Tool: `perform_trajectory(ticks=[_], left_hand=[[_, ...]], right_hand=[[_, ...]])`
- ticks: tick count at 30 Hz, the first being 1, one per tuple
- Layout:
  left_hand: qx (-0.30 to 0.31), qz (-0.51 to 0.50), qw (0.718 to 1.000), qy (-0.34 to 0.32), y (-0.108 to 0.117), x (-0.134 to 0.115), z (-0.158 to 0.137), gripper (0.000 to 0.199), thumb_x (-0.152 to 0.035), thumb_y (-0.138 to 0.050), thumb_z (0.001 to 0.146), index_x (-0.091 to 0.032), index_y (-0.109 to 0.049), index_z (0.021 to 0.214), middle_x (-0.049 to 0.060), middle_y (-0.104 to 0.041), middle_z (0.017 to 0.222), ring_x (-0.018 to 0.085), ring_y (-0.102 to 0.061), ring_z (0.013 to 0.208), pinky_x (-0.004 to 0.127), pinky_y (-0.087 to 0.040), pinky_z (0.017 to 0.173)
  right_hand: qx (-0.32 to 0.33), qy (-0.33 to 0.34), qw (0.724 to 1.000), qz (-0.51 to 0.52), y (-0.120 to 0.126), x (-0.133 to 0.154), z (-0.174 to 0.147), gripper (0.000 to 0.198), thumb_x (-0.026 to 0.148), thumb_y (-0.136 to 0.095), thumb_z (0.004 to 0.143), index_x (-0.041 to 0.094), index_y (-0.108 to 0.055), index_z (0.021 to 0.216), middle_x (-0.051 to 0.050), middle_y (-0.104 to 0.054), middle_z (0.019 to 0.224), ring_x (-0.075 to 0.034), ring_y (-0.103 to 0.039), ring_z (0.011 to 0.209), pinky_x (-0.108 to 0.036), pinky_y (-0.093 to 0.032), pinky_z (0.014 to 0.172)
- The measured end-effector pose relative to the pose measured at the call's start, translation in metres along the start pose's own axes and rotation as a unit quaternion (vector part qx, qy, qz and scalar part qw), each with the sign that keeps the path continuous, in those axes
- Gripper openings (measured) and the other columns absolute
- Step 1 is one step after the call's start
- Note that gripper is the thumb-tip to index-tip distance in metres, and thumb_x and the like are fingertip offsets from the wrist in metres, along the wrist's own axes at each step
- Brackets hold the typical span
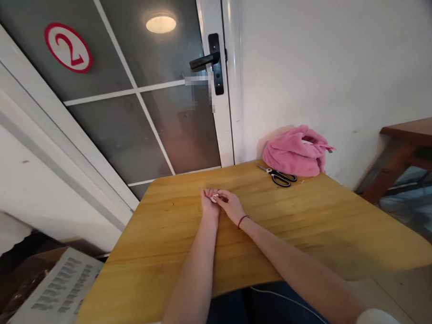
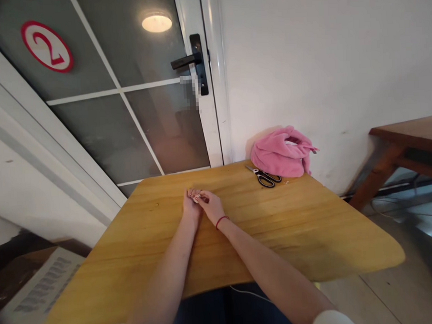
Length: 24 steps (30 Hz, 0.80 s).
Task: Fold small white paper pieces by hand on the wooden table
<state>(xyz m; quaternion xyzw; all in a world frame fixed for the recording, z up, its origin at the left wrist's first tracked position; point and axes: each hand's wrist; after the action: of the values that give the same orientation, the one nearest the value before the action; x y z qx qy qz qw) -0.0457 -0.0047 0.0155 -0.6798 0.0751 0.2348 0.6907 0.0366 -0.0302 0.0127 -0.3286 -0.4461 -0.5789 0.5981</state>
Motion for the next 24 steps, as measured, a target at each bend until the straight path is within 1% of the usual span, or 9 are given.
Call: perform_trajectory(ticks=[1, 3, 6, 9, 12, 15, 18, 21, 24], left_hand=[[-0.002, -0.005, 1.000, 0.001, 0.000, -0.002, 0.000, 0.043, -0.031, -0.025, 0.085, -0.017, -0.016, 0.045, -0.005, -0.017, 0.042, 0.006, -0.027, 0.038, 0.019, -0.033, 0.047], [-0.009, -0.017, 1.000, 0.007, 0.001, -0.005, -0.001, 0.043, -0.030, -0.023, 0.085, -0.017, -0.016, 0.045, -0.005, -0.017, 0.041, 0.006, -0.026, 0.037, 0.020, -0.037, 0.051], [-0.038, -0.043, 0.998, 0.017, 0.002, -0.010, -0.001, 0.043, -0.029, -0.021, 0.086, -0.017, -0.016, 0.045, -0.006, -0.017, 0.040, 0.005, -0.025, 0.035, 0.021, -0.039, 0.053], [-0.073, -0.063, 0.995, 0.023, 0.005, -0.012, 0.001, 0.041, -0.029, -0.021, 0.086, -0.017, -0.019, 0.046, -0.006, -0.019, 0.039, 0.005, -0.025, 0.034, 0.019, -0.036, 0.047], [-0.079, -0.064, 0.994, 0.035, 0.009, -0.013, 0.005, 0.039, -0.032, -0.025, 0.085, -0.017, -0.023, 0.049, -0.006, -0.021, 0.040, 0.005, -0.025, 0.033, 0.017, -0.029, 0.039], [-0.060, -0.037, 0.996, 0.049, 0.009, -0.013, 0.005, 0.035, -0.029, -0.033, 0.083, -0.017, -0.024, 0.052, -0.007, -0.022, 0.042, 0.004, -0.023, 0.032, 0.016, -0.020, 0.033], [-0.046, 0.021, 0.997, 0.050, 0.004, -0.012, 0.004, 0.031, -0.026, -0.042, 0.079, -0.017, -0.026, 0.054, -0.007, -0.027, 0.045, 0.003, -0.023, 0.032, 0.016, -0.014, 0.030], [-0.040, 0.099, 0.993, 0.056, -0.003, -0.008, 0.001, 0.028, -0.032, -0.047, 0.076, -0.017, -0.030, 0.058, -0.008, -0.028, 0.045, 0.002, -0.022, 0.031, 0.015, -0.010, 0.029], [-0.042, 0.181, 0.982, 0.042, -0.006, -0.005, -0.001, 0.029, -0.040, -0.050, 0.072, -0.018, -0.035, 0.061, -0.009, -0.027, 0.043, 0.002, -0.025, 0.030, 0.015, -0.010, 0.029]], right_hand=[[-0.006, 0.026, 0.999, -0.039, 0.000, 0.001, -0.001, 0.018, 0.031, -0.053, 0.071, 0.019, -0.059, 0.083, -0.002, -0.058, 0.080, -0.011, -0.051, 0.067, -0.023, -0.040, 0.062], [-0.005, 0.061, 0.992, -0.106, 0.000, 0.000, -0.003, 0.019, 0.031, -0.050, 0.073, 0.020, -0.060, 0.086, -0.003, -0.055, 0.086, -0.011, -0.050, 0.069, -0.024, -0.040, 0.064], [0.021, 0.088, 0.981, -0.170, 0.001, -0.001, -0.005, 0.021, 0.031, -0.046, 0.077, 0.022, -0.059, 0.090, -0.003, -0.052, 0.090, -0.010, -0.048, 0.066, -0.024, -0.040, 0.063], [0.035, 0.094, 0.971, -0.217, 0.002, -0.001, -0.006, 0.022, 0.033, -0.041, 0.080, 0.022, -0.057, 0.091, -0.002, -0.051, 0.087, -0.009, -0.047, 0.062, -0.022, -0.038, 0.060], [0.009, 0.091, 0.965, -0.245, 0.005, 0.001, -0.006, 0.025, 0.035, -0.036, 0.082, 0.020, -0.057, 0.084, -0.002, -0.050, 0.080, -0.010, -0.047, 0.063, -0.022, -0.036, 0.058], [-0.033, 0.080, 0.968, -0.235, 0.008, 0.001, -0.003, 0.025, 0.034, -0.035, 0.082, 0.019, -0.055, 0.079, -0.002, -0.050, 0.075, -0.012, -0.046, 0.065, -0.024, -0.035, 0.059], [-0.055, 0.062, 0.978, -0.190, 0.011, -0.001, 0.001, 0.020, 0.033, -0.038, 0.080, 0.020, -0.054, 0.083, -0.003, -0.051, 0.076, -0.013, -0.046, 0.066, -0.025, -0.036, 0.062], [-0.048, 0.050, 0.987, -0.143, 0.015, -0.004, 0.005, 0.019, 0.031, -0.041, 0.078, 0.020, -0.055, 0.087, -0.003, -0.052, 0.079, -0.013, -0.046, 0.067, -0.026, -0.037, 0.065], [-0.017, 0.052, 0.991, -0.126, 0.016, -0.005, 0.007, 0.020, 0.031, -0.042, 0.077, 0.021, -0.058, 0.085, -0.003, -0.054, 0.080, -0.011, -0.045, 0.064, -0.025, -0.037, 0.064]])
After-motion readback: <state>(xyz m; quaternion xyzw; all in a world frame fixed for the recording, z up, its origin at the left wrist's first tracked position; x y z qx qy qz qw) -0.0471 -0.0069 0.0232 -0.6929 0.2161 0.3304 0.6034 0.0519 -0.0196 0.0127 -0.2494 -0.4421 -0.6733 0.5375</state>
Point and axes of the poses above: each hand's wrist, its own z-axis towards the middle knuckle, its own y-axis out of the back of the hand, x = y × z
